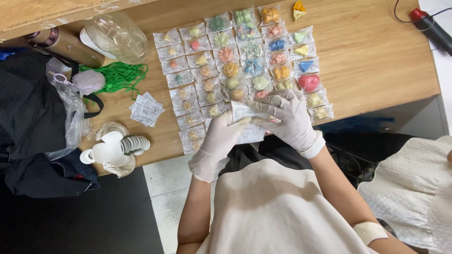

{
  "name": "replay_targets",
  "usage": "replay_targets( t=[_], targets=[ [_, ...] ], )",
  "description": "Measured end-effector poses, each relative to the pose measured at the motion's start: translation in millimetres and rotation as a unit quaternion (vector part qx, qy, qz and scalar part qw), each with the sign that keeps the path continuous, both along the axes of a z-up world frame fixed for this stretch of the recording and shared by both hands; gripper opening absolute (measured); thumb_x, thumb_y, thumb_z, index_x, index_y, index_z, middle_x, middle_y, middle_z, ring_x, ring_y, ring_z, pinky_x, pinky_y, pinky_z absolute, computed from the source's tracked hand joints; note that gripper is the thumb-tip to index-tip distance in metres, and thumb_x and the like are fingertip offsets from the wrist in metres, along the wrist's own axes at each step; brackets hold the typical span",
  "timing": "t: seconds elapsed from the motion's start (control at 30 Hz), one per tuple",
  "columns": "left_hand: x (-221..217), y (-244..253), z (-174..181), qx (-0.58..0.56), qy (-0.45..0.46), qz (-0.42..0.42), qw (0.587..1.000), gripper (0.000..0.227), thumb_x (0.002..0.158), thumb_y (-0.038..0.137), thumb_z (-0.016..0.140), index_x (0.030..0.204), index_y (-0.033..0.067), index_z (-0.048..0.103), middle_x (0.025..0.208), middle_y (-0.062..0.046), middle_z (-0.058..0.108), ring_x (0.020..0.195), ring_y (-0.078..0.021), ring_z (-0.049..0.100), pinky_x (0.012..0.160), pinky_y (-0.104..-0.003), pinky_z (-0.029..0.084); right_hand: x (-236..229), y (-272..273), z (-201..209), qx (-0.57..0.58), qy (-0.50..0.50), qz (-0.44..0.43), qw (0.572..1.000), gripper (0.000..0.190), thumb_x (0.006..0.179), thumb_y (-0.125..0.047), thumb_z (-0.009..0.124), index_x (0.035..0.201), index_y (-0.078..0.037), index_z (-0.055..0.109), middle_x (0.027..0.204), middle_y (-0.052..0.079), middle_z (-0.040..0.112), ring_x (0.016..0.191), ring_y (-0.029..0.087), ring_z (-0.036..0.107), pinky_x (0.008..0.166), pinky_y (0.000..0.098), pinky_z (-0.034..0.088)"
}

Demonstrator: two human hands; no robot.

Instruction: The person organizes small, shaped wax melts by picking them up from a table and placing them into individual plastic packets containing small instruction sheets.

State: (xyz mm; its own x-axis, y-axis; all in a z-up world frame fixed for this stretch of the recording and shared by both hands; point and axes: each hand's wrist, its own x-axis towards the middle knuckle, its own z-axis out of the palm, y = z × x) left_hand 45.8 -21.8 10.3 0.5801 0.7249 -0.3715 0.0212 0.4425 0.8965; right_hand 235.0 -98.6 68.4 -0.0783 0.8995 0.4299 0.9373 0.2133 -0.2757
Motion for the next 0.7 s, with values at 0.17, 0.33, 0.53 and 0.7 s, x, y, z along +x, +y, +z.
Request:
replay_targets(
  t=[0.17, 0.33, 0.53, 0.7],
  targets=[
    [-1, -12, 28, 0.057, 0.070, -0.121, 0.989, 0.026, 0.097, 0.011, 0.068, 0.119, -0.0014, 0.073, 0.099, 0.000, 0.074, 0.087, -0.0049, 0.061, 0.078, -0.026, 0.053, 31, -14, -22, -0.037, 0.095, 0.059, 0.993, 0.038, 0.073, -0.029, 0.088, 0.110, -0.022, 0.081, 0.100, -0.001, 0.069, 0.104, 0.025, 0.060, 0.092, 0.0422, 0.047],
    [18, -22, 28, 0.062, 0.099, -0.150, 0.982, 0.025, 0.095, 0.010, 0.066, 0.116, -0.0029, 0.071, 0.100, -0.002, 0.076, 0.088, -0.0062, 0.064, 0.080, -0.027, 0.056, 57, -27, -41, -0.049, 0.172, 0.059, 0.982, 0.021, 0.078, -0.017, 0.084, 0.098, -0.015, 0.077, 0.096, 0.002, 0.069, 0.093, 0.025, 0.064, 0.083, 0.0400, 0.051],
    [62, -35, 17, 0.114, 0.180, -0.088, 0.973, 0.040, 0.092, 0.012, 0.067, 0.131, 0.0021, 0.062, 0.108, -0.006, 0.075, 0.097, -0.0135, 0.070, 0.084, -0.029, 0.055, 77, -31, -27, -0.221, 0.391, -0.108, 0.887, 0.013, 0.092, -0.013, 0.075, 0.103, -0.006, 0.074, 0.085, 0.006, 0.067, 0.070, 0.014, 0.062, 0.064, 0.0301, 0.053],
    [121, -60, 20, 0.518, 0.432, 0.212, 0.708, 0.070, 0.085, 0.026, 0.079, 0.143, 0.0033, 0.048, 0.145, -0.023, 0.054, 0.137, -0.0409, 0.051, 0.111, -0.051, 0.044, 79, -38, -45, -0.249, 0.460, -0.144, 0.840, 0.016, 0.099, -0.013, 0.070, 0.110, -0.002, 0.072, 0.084, 0.003, 0.073, 0.072, 0.004, 0.058, 0.066, 0.0240, 0.053]
  ],
)
